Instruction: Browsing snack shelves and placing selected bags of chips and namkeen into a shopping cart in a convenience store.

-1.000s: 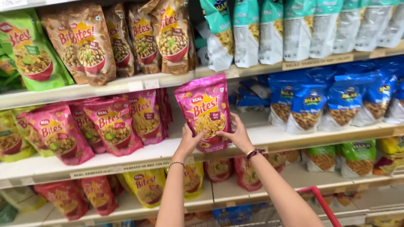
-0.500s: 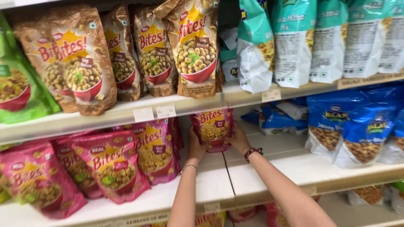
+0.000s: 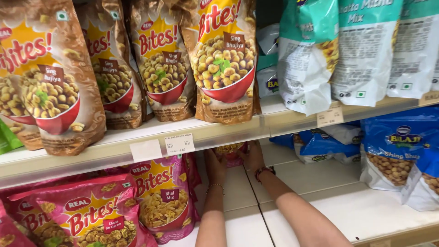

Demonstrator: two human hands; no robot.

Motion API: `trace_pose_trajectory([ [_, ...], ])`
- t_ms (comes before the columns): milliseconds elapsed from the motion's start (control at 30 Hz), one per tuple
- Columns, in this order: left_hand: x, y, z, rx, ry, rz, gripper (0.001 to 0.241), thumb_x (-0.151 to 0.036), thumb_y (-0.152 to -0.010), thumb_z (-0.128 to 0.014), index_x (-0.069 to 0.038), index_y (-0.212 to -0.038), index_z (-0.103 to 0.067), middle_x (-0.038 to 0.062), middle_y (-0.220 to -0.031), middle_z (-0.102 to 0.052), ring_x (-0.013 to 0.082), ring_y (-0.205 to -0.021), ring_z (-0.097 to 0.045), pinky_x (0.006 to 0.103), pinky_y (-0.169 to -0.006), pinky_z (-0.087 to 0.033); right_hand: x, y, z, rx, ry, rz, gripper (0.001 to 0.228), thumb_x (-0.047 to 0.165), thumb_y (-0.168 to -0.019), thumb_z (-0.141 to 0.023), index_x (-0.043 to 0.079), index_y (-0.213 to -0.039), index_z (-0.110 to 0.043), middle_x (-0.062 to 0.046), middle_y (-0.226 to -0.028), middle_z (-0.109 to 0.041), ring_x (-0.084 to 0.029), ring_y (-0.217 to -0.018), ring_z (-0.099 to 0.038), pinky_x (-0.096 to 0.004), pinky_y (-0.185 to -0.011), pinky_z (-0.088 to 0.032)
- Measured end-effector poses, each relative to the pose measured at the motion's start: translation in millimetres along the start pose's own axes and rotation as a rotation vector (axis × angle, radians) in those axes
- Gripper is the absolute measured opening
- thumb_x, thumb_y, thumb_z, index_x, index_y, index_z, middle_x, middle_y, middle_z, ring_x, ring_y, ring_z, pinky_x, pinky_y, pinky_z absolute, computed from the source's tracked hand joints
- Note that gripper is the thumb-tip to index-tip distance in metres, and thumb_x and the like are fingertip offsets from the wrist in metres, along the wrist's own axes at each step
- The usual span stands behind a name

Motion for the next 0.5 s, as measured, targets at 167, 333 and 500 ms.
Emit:
trace_pose_trajectory([
  [167,-12,12,6,-0.086,-0.210,-0.123,0.088,0.002,-0.082,-0.077,-0.001,-0.154,-0.027,0.031,-0.151,-0.037,0.0472,-0.136,-0.042,0.0469,-0.107,-0.043,7,13,4,-0.053,-0.233,0.132,0.075,0.003,-0.079,-0.080,-0.002,-0.141,-0.040,-0.021,-0.135,-0.058,-0.031,-0.115,-0.067,-0.037,-0.088,-0.062],
  [333,-34,13,15,-0.123,-0.285,-0.192,0.081,0.008,-0.075,-0.074,-0.004,-0.149,-0.041,0.037,-0.151,-0.030,0.0500,-0.136,-0.035,0.0468,-0.107,-0.041,-8,11,-10,0.098,-0.292,0.065,0.062,-0.002,-0.086,-0.073,-0.001,-0.141,-0.044,-0.019,-0.136,-0.062,-0.030,-0.123,-0.067,-0.036,-0.098,-0.060],
  [500,9,5,2,-0.014,-0.192,-0.035,0.063,0.007,-0.086,-0.059,-0.007,-0.147,-0.050,0.021,-0.149,-0.047,0.0337,-0.102,-0.065,0.0386,-0.090,-0.056,11,19,-11,0.190,-0.269,0.222,0.067,-0.011,-0.082,-0.068,0.002,-0.144,-0.046,-0.014,-0.142,-0.058,-0.029,-0.132,-0.059,-0.037,-0.108,-0.052],
])
Point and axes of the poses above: each hand's wrist, its own y-axis away from the middle knuckle, its own z-axis out of the back of the hand, x = y × z, the point moved 7 cm from there along -y, towards the middle knuckle
